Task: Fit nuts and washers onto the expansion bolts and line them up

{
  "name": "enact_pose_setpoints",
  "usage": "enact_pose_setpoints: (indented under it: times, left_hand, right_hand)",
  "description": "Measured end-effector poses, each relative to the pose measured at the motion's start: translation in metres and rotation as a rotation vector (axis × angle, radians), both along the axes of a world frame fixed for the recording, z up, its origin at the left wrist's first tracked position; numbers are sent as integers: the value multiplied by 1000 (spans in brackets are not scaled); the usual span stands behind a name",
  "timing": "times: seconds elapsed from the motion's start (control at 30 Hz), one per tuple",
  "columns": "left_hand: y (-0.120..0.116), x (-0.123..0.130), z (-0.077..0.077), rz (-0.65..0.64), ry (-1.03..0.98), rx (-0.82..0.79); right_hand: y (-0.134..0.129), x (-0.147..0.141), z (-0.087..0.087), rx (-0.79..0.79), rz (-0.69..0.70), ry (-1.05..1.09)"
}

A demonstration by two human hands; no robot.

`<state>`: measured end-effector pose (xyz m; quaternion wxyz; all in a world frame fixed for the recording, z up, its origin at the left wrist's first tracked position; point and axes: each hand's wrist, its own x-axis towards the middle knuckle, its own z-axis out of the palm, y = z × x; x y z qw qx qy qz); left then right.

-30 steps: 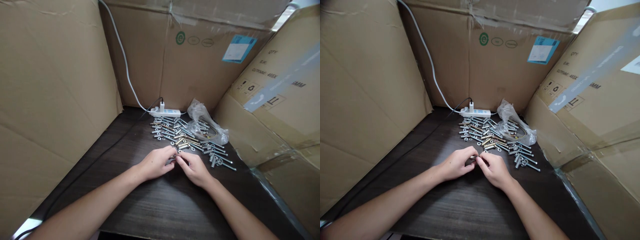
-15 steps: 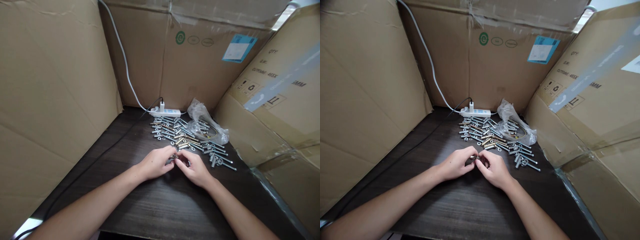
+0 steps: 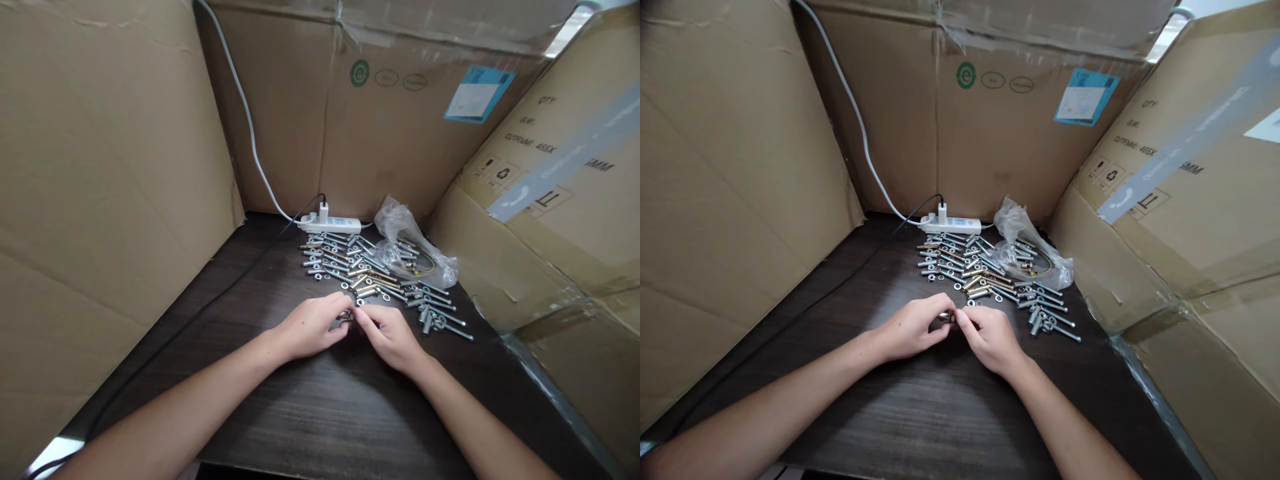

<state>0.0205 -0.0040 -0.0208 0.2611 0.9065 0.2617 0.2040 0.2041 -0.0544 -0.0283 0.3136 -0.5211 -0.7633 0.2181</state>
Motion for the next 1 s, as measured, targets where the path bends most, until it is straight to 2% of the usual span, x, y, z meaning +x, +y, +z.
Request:
enact_pose_setpoints:
  times: [0.47, 0.7, 0.87, 1.0]
  left_hand:
    - [0, 0, 1, 1, 12, -9]
    - [0, 0, -1, -11, 6, -6]
    - [1, -1, -1, -2, 10, -5]
    - [1, -1, -1, -9, 9, -7]
  right_hand:
    - [-1, -1, 0, -42, -32, 17]
    - [0, 0, 0, -16, 8, 8]
    - [-1, -2, 1, -24, -46, 33]
    - [0, -2, 1, -10, -24, -2]
